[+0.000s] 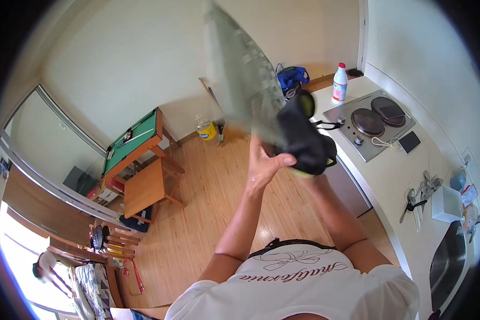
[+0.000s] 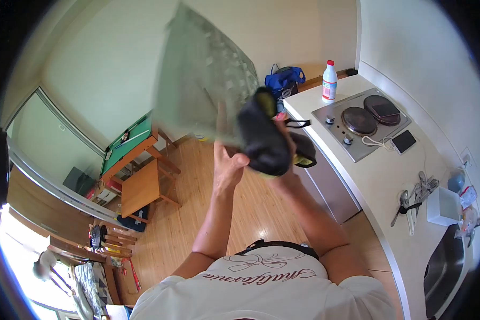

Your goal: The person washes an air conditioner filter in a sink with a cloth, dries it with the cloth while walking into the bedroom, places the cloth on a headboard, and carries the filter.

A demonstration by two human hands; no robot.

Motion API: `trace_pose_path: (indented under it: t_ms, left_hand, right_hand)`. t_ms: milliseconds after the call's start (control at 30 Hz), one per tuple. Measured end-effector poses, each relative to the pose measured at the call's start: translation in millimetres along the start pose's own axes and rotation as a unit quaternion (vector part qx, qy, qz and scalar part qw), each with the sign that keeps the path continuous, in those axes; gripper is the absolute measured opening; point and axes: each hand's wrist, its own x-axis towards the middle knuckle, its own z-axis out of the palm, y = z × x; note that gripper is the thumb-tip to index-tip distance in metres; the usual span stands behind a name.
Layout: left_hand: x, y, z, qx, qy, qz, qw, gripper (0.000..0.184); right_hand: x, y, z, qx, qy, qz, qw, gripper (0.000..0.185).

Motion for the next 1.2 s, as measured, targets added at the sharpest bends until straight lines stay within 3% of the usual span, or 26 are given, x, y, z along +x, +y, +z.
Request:
trace_pose_path:
  t_ms: [67,100,133,200,267,300,333,367,433,467,533,600,667,733,767,867,933,1000,1067,1200]
  left_hand:
    - [-7,14,5,0.030,0.111,-0.043,0.992,0.092]
    - [-14,12,-5,-0.055,0.146,-0.074,0.985,0.076]
    - [-18,7,-15,-0.026,0.145,-0.016,0.989,0.057]
    - [-6,29,-12,-0.083,0.228,0.023,0.970,0.058]
    - [-5,31,-32,-0.093,0.174,0.010,0.980,0.064]
    - [-2,32,-35,-0.286,0.081,0.029,0.954,0.068]
    - [0,34,-36,-0.464,-0.017,0.048,0.884,0.071]
    - [0,36,-36,-0.498,0.029,0.033,0.866,0.075]
    - [-2,34,-44,-0.445,0.055,0.042,0.893,0.075]
    - [-3,32,-49,-0.391,0.079,0.047,0.916,0.074]
    - [-6,29,-56,-0.375,0.107,0.049,0.920,0.069]
    - [-9,25,-64,-0.360,0.135,0.049,0.922,0.064]
    - [-8,21,-69,-0.338,0.162,0.059,0.925,0.065]
    - [-8,19,-68,-0.340,0.167,0.056,0.924,0.065]
    - [-8,19,-66,-0.341,0.171,0.053,0.923,0.066]
    - [-6,20,-52,-0.361,0.105,0.046,0.925,0.076]
    - [-3,22,-40,-0.338,0.068,0.046,0.937,0.076]
    - [-2,23,-38,-0.315,0.031,0.052,0.947,0.075]
    - [0,24,-40,-0.282,-0.007,0.047,0.958,0.079]
    - [-3,24,-41,-0.291,0.003,0.045,0.956,0.079]
  right_hand:
    - [-39,43,31,0.042,0.032,0.120,0.991,0.052]
    - [-19,11,24,0.027,-0.018,0.064,0.997,0.049]
    - [5,-27,13,0.010,-0.068,0.010,0.998,0.045]
    - [11,-35,11,-0.030,-0.104,0.002,0.994,0.040]
    - [9,-38,11,-0.049,-0.108,0.012,0.993,0.037]
    - [5,-39,12,-0.002,-0.062,0.016,0.998,0.038]
    - [1,-35,11,0.000,-0.065,0.014,0.998,0.038]
    - [2,-35,10,-0.025,-0.060,-0.042,0.997,0.033]
    - [11,-37,-3,-0.019,-0.079,-0.138,0.987,0.024]
    - [6,-31,-5,-0.017,-0.082,-0.138,0.987,0.024]
    - [-11,-17,-12,0.024,0.104,-0.013,0.994,0.018]
    - [-6,-21,-24,0.011,0.080,0.080,0.994,0.017]
    - [14,-18,-28,-0.110,0.016,-0.053,0.992,0.017]
    - [24,-16,-27,-0.222,-0.043,0.011,0.974,0.015]
    - [38,-21,-17,-0.177,-0.036,-0.019,0.983,0.019]
    - [76,-24,2,-0.249,-0.024,-0.143,0.957,0.025]
    - [76,-5,17,-0.280,-0.039,-0.086,0.955,0.045]
    - [75,4,23,-0.298,-0.023,-0.068,0.952,0.043]
    - [74,14,27,-0.174,0.003,-0.056,0.983,0.039]
    - [72,17,29,-0.116,0.034,-0.019,0.992,0.035]
